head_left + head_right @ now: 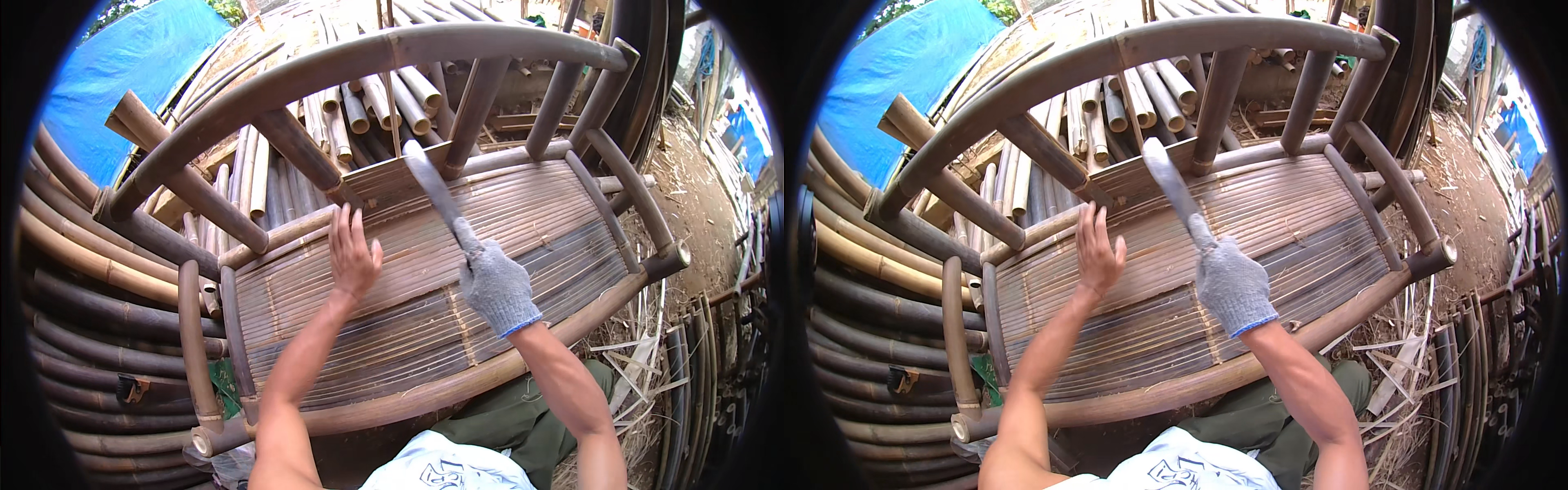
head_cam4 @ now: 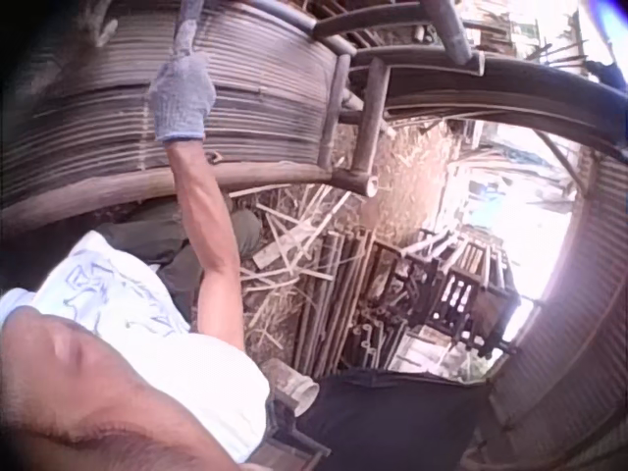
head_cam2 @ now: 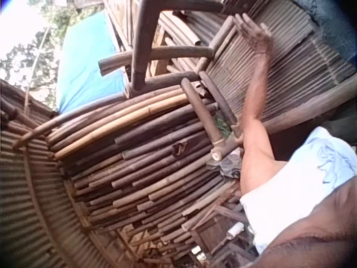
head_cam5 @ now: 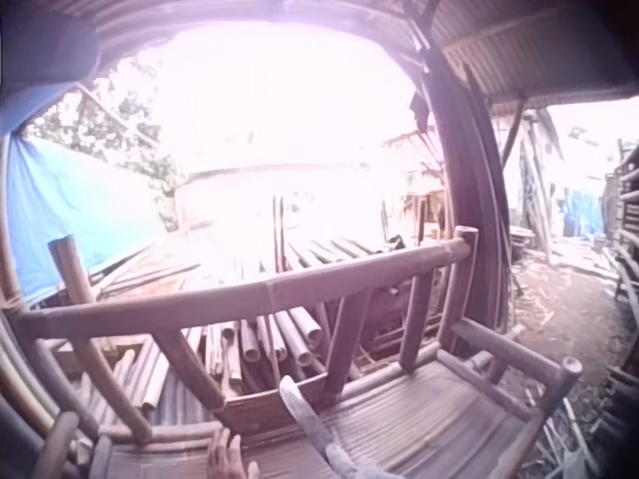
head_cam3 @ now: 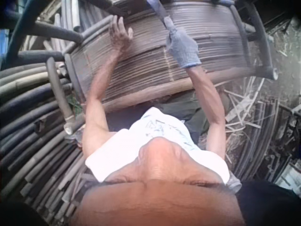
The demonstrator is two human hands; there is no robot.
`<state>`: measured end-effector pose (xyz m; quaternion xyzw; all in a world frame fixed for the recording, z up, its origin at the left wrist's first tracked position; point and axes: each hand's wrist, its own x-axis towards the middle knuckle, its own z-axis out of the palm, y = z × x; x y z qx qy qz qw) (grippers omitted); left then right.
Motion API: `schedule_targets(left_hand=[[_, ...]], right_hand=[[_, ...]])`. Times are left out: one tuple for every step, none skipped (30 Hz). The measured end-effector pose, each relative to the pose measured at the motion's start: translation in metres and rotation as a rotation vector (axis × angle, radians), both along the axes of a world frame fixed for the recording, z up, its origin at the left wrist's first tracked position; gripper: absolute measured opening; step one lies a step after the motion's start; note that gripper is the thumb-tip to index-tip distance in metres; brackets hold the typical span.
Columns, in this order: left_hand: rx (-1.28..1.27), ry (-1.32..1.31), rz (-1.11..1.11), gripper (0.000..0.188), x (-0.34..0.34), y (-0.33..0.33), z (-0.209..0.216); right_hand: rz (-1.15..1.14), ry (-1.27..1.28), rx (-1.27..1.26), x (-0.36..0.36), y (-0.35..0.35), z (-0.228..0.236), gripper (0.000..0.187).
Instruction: The person shaves thin strips of bamboo using a knife, then uses a strip to lash parts of a bamboo chair frame together.
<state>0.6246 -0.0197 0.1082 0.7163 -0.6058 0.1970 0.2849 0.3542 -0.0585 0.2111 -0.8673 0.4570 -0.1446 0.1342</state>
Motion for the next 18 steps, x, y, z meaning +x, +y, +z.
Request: schedule_targets(left_hand=[[0.014, 0.082, 0.036, 0.066, -0.004, 0.015, -0.015], [0.030, 0.173, 0.076, 0.064, -0.002, 0.028, -0.035], [0.046, 0.262, 0.118, 0.062, 0.004, 0.037, -0.052], [0.042, 0.292, 0.084, 0.060, 0.003, 0.034, -0.054], [0.040, 0.327, 0.046, 0.059, -0.004, 0.030, -0.052], [0.038, 0.363, 0.008, 0.057, -0.010, 0.025, -0.050], [0.013, 0.376, 0.007, 0.055, -0.013, 0.025, -0.048], [-0.011, 0.377, 0.002, 0.053, -0.011, 0.025, -0.047], [-0.035, 0.379, -0.006, 0.052, -0.008, 0.024, -0.045], [-0.052, 0.360, 0.009, 0.051, 0.003, 0.025, -0.041], [-0.055, 0.368, -0.003, 0.051, 0.001, 0.028, -0.038], [-0.059, 0.376, -0.017, 0.051, -0.003, 0.030, -0.035], [-0.093, 0.345, -0.044, 0.051, -0.003, 0.017, -0.032], [-0.103, 0.326, -0.070, 0.051, -0.006, 0.017, -0.032], [-0.114, 0.309, -0.099, 0.051, -0.011, 0.016, -0.032], [-0.152, 0.296, -0.132, 0.053, -0.016, 0.006, -0.033], [-0.207, 0.243, -0.145, 0.054, -0.012, -0.005, -0.021], [-0.263, 0.193, -0.156, 0.055, -0.006, -0.020, -0.009]], right_hand=[[0.036, -0.025, -0.020, 0.008, 0.003, 0.006, 0.066], [0.074, -0.041, -0.038, 0.028, 0.002, 0.011, 0.061], [0.113, -0.059, -0.054, 0.051, 0.001, 0.012, 0.057], [0.119, -0.136, -0.140, 0.067, -0.005, 0.007, 0.039], [0.083, -0.089, -0.120, 0.077, -0.017, 0.002, 0.033], [0.047, -0.040, -0.099, 0.086, -0.030, -0.006, 0.027], [0.013, 0.000, -0.077, 0.094, -0.040, -0.018, 0.023], [0.034, 0.148, -0.139, 0.105, -0.044, -0.026, 0.030], [0.042, 0.110, -0.127, 0.103, -0.046, -0.032, 0.024], [0.080, 0.054, -0.117, 0.111, -0.041, -0.012, 0.019], [0.089, 0.024, -0.095, 0.107, -0.032, 0.000, 0.016], [0.080, 0.036, -0.072, 0.105, -0.028, -0.002, 0.017], [0.062, 0.038, -0.083, 0.103, -0.036, -0.004, 0.018], [0.039, 0.052, -0.069, 0.096, -0.034, -0.011, 0.019], [0.015, 0.066, -0.057, 0.088, -0.033, -0.019, 0.019], [0.064, 0.112, -0.106, 0.076, -0.038, -0.032, 0.019], [0.038, 0.071, -0.069, 0.071, -0.036, -0.025, 0.018], [0.014, 0.032, -0.032, 0.065, -0.032, -0.018, 0.017]])
